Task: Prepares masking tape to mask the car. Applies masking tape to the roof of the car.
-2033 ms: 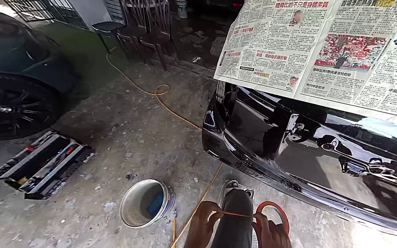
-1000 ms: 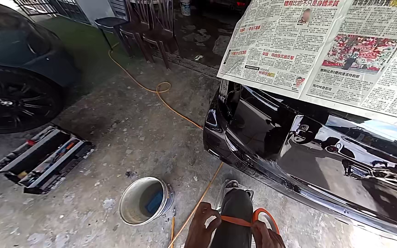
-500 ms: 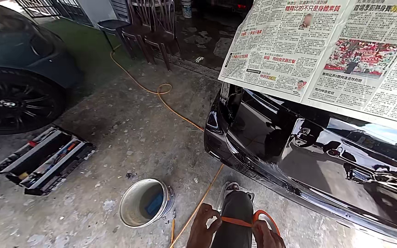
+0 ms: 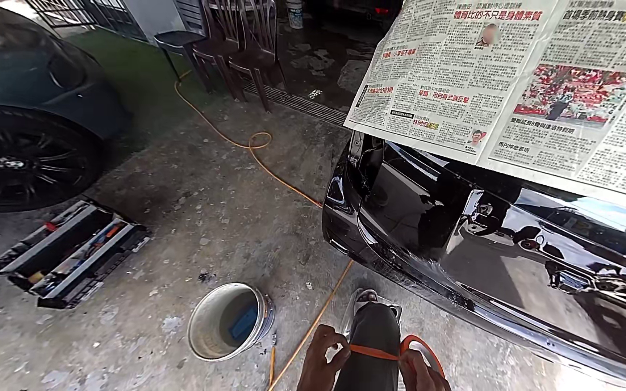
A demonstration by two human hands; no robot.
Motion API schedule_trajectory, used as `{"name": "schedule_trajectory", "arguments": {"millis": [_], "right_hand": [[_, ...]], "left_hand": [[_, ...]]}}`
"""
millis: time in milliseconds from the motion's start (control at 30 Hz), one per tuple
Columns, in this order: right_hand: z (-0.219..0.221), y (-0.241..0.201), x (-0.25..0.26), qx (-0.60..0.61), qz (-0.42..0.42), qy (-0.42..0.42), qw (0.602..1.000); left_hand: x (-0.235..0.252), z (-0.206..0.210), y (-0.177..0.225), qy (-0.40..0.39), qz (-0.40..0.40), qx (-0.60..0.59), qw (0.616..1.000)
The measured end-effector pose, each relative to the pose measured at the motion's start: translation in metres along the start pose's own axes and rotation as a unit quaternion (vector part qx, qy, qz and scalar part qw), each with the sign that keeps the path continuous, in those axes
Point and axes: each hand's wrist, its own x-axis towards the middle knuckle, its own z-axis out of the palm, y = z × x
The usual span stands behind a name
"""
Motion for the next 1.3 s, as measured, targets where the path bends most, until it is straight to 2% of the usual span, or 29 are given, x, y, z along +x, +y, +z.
{"name": "schedule_trajectory", "arguments": {"millis": [133, 367, 467, 767, 933, 1067, 1300], "right_hand": [[0.001, 0.001, 0.0, 0.003, 0.007, -0.001, 1.0], [0.003, 0.001, -0.004, 0.01, 0.02, 0.0, 1.0], [0.004, 0.002, -0.008, 0.023, 0.026, -0.001, 0.999], [0.008, 0.006, -0.011, 0.049, 0.028, -0.018, 0.998], [0.01, 0.008, -0.009, 0.052, 0.031, -0.021, 0.998], [0.008, 0.008, -0.008, 0.043, 0.028, -0.026, 0.998], [0.008, 0.006, -0.004, 0.029, 0.044, -0.034, 0.998]], "left_hand": [[-0.001, 0.002, -0.006, -0.003, -0.001, -0.032, 0.999], [-0.006, 0.01, -0.013, -0.018, -0.08, -0.134, 0.988], [-0.008, 0.012, -0.015, -0.025, -0.082, -0.168, 0.982], [-0.012, 0.022, -0.017, -0.024, -0.084, -0.194, 0.977], [-0.017, 0.026, 0.004, 0.015, -0.162, -0.141, 0.977], [-0.016, 0.028, 0.009, 0.029, -0.185, -0.097, 0.977], [-0.017, 0.033, 0.019, 0.048, -0.247, -0.143, 0.957]]}}
